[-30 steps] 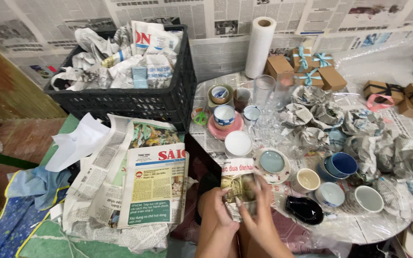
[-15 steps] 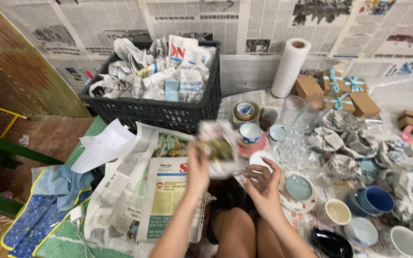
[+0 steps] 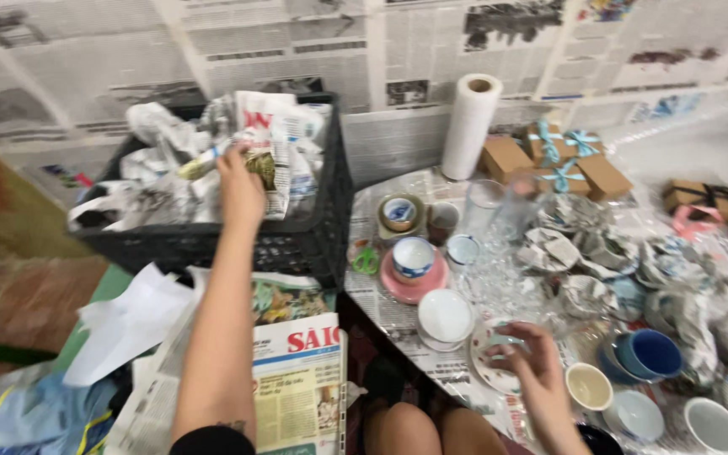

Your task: The person wraps small ceramic cups and saucers individually with newspaper. They fold the newspaper around each item, place the wrapped unit into a black crate, and repeat the process with multiple items.

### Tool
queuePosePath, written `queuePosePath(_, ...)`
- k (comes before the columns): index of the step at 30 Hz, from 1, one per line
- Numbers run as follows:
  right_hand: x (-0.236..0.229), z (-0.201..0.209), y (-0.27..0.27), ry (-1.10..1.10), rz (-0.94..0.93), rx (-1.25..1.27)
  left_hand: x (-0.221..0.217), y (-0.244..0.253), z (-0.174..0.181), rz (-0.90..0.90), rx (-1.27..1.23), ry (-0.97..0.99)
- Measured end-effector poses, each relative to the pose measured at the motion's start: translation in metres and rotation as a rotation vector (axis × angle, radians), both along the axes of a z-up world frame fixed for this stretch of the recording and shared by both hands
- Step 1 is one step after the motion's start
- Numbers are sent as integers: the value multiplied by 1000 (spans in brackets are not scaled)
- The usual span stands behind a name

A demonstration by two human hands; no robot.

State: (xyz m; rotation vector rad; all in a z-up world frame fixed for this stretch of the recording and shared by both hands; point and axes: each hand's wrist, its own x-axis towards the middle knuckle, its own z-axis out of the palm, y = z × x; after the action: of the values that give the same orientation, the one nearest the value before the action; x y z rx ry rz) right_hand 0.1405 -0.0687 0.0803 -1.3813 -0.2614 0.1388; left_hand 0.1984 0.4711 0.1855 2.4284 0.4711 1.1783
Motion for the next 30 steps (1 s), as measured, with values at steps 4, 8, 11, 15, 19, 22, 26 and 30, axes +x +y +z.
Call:
queuePosePath(4, 12, 4, -70, 8, -179, -74, 14, -8, 0, 86, 72, 402)
queuePosePath(8, 22, 8, -125, -41, -311, -71, 13, -23, 8, 248, 482, 744)
queuePosePath(11, 28, 8, -152, -69, -405, -73, 19, -20, 4, 134, 394, 847)
queuePosePath(15, 34, 12, -182, -58, -456, -73, 37, 6, -14, 114, 113, 1045)
queuePosePath(19, 39, 14, -209, -89, -465, -40, 52, 25, -41, 89, 70, 1105)
queuePosePath(22, 38, 14, -232, -118, -483, -18, 62, 26, -43, 126, 66, 1142)
queuePosePath(26, 36, 10, -272, -132, -511, -8, 51, 5, -33, 256, 32, 935)
queuePosePath(30, 32, -1, -316, -61, -586, -49, 36, -42, -14, 318, 182, 824)
